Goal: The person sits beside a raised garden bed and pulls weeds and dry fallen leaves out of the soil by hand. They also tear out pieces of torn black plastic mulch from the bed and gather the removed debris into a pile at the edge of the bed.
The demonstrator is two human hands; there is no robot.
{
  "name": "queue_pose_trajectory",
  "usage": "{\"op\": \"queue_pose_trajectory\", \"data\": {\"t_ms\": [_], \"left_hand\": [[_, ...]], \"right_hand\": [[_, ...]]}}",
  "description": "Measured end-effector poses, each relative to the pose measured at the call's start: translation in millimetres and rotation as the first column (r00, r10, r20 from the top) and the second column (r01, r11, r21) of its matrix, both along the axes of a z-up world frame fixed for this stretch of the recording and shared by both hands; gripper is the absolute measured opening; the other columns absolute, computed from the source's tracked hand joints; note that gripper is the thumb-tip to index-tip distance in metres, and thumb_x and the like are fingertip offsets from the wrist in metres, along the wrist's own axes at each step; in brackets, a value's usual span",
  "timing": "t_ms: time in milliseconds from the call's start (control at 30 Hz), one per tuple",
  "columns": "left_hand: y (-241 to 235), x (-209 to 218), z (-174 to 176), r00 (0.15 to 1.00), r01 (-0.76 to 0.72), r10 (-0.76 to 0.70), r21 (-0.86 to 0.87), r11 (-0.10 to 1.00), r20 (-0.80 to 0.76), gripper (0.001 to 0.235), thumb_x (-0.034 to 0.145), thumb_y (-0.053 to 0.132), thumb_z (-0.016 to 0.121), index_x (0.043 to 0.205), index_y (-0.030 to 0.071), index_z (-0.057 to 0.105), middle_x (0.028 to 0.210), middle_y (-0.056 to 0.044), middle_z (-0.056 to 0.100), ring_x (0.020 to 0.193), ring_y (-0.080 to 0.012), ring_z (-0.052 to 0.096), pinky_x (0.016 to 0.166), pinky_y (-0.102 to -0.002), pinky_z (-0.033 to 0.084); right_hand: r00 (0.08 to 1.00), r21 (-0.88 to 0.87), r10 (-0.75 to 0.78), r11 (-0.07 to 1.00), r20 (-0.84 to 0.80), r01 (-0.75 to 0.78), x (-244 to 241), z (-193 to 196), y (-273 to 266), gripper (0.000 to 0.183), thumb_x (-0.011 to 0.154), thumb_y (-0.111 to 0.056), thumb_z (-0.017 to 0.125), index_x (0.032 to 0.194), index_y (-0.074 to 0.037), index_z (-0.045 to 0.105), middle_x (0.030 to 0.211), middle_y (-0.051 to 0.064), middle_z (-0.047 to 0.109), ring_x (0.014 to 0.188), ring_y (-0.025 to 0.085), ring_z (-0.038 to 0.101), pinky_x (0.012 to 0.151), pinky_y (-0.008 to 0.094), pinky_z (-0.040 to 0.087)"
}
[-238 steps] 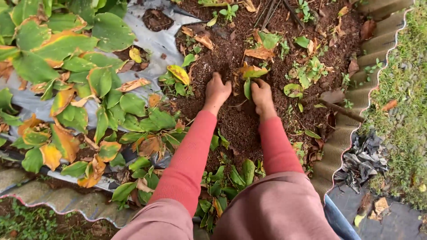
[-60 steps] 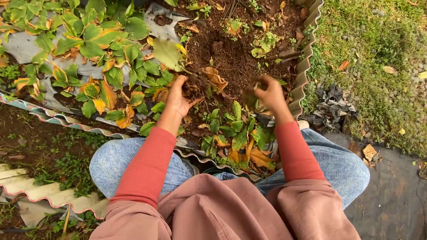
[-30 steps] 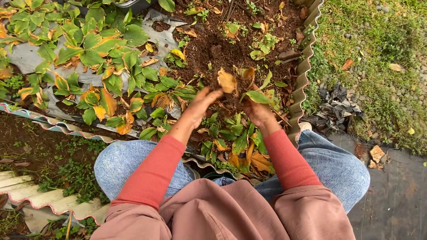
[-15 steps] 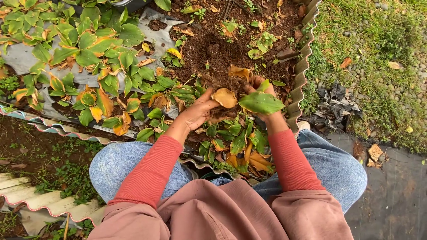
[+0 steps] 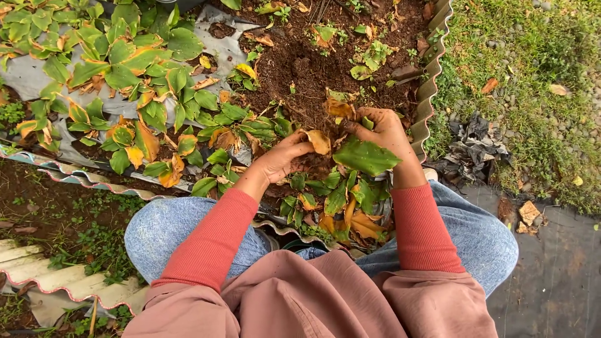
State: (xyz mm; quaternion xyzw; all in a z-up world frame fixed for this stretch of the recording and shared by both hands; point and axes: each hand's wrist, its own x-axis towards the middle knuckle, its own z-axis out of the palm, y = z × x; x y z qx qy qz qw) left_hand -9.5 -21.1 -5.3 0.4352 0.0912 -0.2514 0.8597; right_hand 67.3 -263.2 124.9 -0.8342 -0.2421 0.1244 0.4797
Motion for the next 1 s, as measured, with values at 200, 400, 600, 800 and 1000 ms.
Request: {"op": "queue_pose_trajectory", "data": {"t_ms": [200, 400, 600, 800, 1000], "left_hand": [[-1.4, 5.6, -13.0, 0.991, 0.043, -0.061, 0.144, 0.989, 0.121, 0.076, 0.091, 0.027, 0.072, 0.156, 0.008, 0.037, 0.145, -0.009, 0.058, 0.136, -0.0186, 0.051, 0.111, -0.035, 0.040], [1.9, 7.0, -25.4, 0.990, 0.009, -0.042, 0.230, 0.973, 0.136, 0.076, 0.091, 0.026, 0.075, 0.153, 0.006, 0.036, 0.146, -0.009, 0.056, 0.136, -0.0182, 0.050, 0.111, -0.036, 0.040], [5.8, 8.8, 5.0, 0.996, -0.086, 0.086, 0.013, 0.996, 0.003, 0.042, 0.098, 0.026, 0.059, 0.136, 0.007, 0.058, 0.122, -0.009, 0.071, 0.103, -0.0172, 0.072, 0.083, -0.033, 0.063], [11.2, 22.9, -5.8, 0.963, -0.266, 0.262, -0.060, 0.962, -0.064, 0.028, 0.105, 0.023, 0.053, 0.128, 0.008, 0.061, 0.114, -0.008, 0.072, 0.087, -0.0166, 0.073, 0.067, -0.031, 0.058], [2.6, 19.2, 31.1, 0.933, -0.360, 0.358, -0.038, 0.932, -0.045, 0.035, 0.099, 0.021, 0.057, 0.130, 0.006, 0.052, 0.116, -0.012, 0.071, 0.097, -0.0208, 0.075, 0.078, -0.039, 0.067]], "right_hand": [[0.993, 0.125, -0.075, 0.988, -0.088, 0.086, -5.6, -7.3, 5.5, 0.012, 0.095, -0.006, 0.077, 0.105, 0.001, 0.076, 0.081, -0.003, 0.069, 0.071, 0.002, 0.053, 0.064, 0.022, 0.048], [0.925, 0.365, -0.294, 0.856, -0.242, 0.367, 10.2, 6.0, 2.6, 0.010, 0.099, -0.004, 0.069, 0.107, -0.002, 0.074, 0.093, 0.006, 0.077, 0.073, 0.008, 0.069, 0.063, 0.025, 0.055], [0.967, 0.089, -0.251, 0.963, -0.039, 0.253, 34.3, 13.0, 1.9, 0.026, 0.095, -0.005, 0.070, 0.120, 0.000, 0.069, 0.107, 0.011, 0.076, 0.087, 0.015, 0.071, 0.075, 0.032, 0.058], [0.719, -0.272, -0.021, 0.918, 0.694, 0.290, 6.5, 28.8, 40.8, 0.032, 0.083, -0.009, 0.080, 0.113, 0.001, 0.074, 0.117, 0.018, 0.071, 0.095, 0.026, 0.073, 0.084, 0.034, 0.060], [0.936, -0.102, 0.044, 0.995, 0.348, -0.009, -24.4, 26.7, 69.9, 0.032, 0.086, -0.010, 0.082, 0.113, 0.002, 0.072, 0.104, 0.013, 0.071, 0.091, 0.024, 0.073, 0.080, 0.034, 0.059]]}}
